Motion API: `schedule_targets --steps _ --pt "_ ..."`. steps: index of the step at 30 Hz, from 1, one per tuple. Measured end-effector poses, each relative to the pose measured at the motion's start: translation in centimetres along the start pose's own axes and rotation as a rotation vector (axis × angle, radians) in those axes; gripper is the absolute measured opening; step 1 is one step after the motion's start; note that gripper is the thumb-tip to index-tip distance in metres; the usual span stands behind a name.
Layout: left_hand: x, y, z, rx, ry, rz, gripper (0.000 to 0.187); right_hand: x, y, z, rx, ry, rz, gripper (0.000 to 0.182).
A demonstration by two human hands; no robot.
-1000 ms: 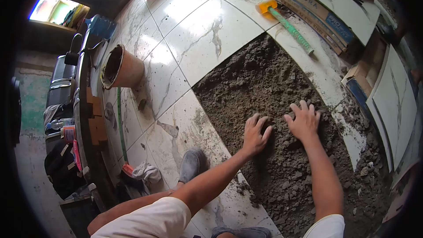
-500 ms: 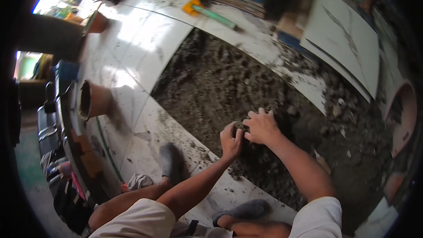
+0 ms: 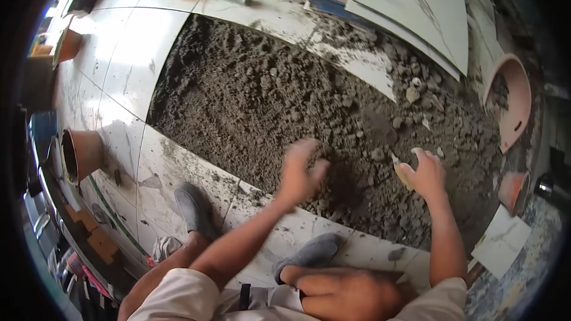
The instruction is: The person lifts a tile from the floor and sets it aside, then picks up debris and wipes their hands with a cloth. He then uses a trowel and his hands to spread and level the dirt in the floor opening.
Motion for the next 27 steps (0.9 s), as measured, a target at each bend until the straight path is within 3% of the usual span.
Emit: schedule_targets --steps 1,3,6,8,9,10,12,15,19,20,21,23,25,27 --pt "-0.4 -3.4 1.5 -0.120 -0.051 0.024 0.053 0.3 1.2 -2.5 -0.007 -0.036 -0.076 0.055" --pt "0.2 -7.4 4.3 -0.494 -0.150 0.004 0.064 1.0 0.8 -7.1 -0.025 -0.060 0.012 0.063" --pt "2.2 -10.1 6.7 -0.705 -0.371 -0.047 0.082 0.1 1.8 -9.6 -0.147 -0.009 -0.054 0.051" --pt "3.4 -12.4 7.1 -0.729 -0.519 -0.082 0.082 -1.1 2.5 -9.8 -0.360 -0.004 -0.095 0.038" --pt "4.0 -12.7 7.6 -0.729 -0.629 -0.118 0.083 -1.2 2.4 -9.2 -0.281 0.052 -0.026 0.035" --pt "3.1 -12.3 9.0 -0.751 -0.618 -0.122 0.083 -1.0 2.3 -8.3 -0.240 0.083 -0.052 0.034" --pt "2.5 -11.4 10.9 -0.883 -0.841 -0.255 0.083 0.2 1.8 -6.6 -0.200 0.118 -0.068 0.034" --pt "-1.1 -8.9 18.3 -1.037 -0.945 -0.292 0.079 1.4 0.2 -3.6 -0.252 0.218 -0.153 0.035" --pt "-4.7 -8.5 26.9 -1.122 -0.980 -0.229 0.076 1.4 -10.3 -3.6 -0.649 -0.110 -0.049 0.040" --pt "-5.2 -9.0 28.1 -1.133 -0.941 -0.217 0.076 0.8 -14.4 -4.3 -0.752 -0.205 0.061 0.040" --pt "-5.7 -8.7 28.7 -1.143 -0.931 -0.168 0.075 1.0 -19.3 -3.6 -0.814 -0.379 0.011 0.039" --pt "-7.2 -11.3 28.7 -1.071 -0.797 -0.134 0.071 -1.3 -28.8 -5.9 -0.893 -0.484 0.147 0.042" --pt "-9.3 -14.2 27.3 -0.991 -0.633 -0.074 0.066 -4.1 -37.0 -6.7 -0.860 -0.432 0.177 0.045" --pt "-11.4 -16.5 25.3 -0.875 -0.470 -0.066 0.058 -9.0 -42.5 -10.8 -0.998 -0.198 0.137 0.043"
Point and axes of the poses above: each hand's wrist, its own x-axis away from the middle knuckle, its own z-axis out of the back of the hand, y = z × x, the point moved 7 cm from there along -x, towards the middle knuckle, and after that the axes turned 3 degrees about z, right-handed, at the moved point
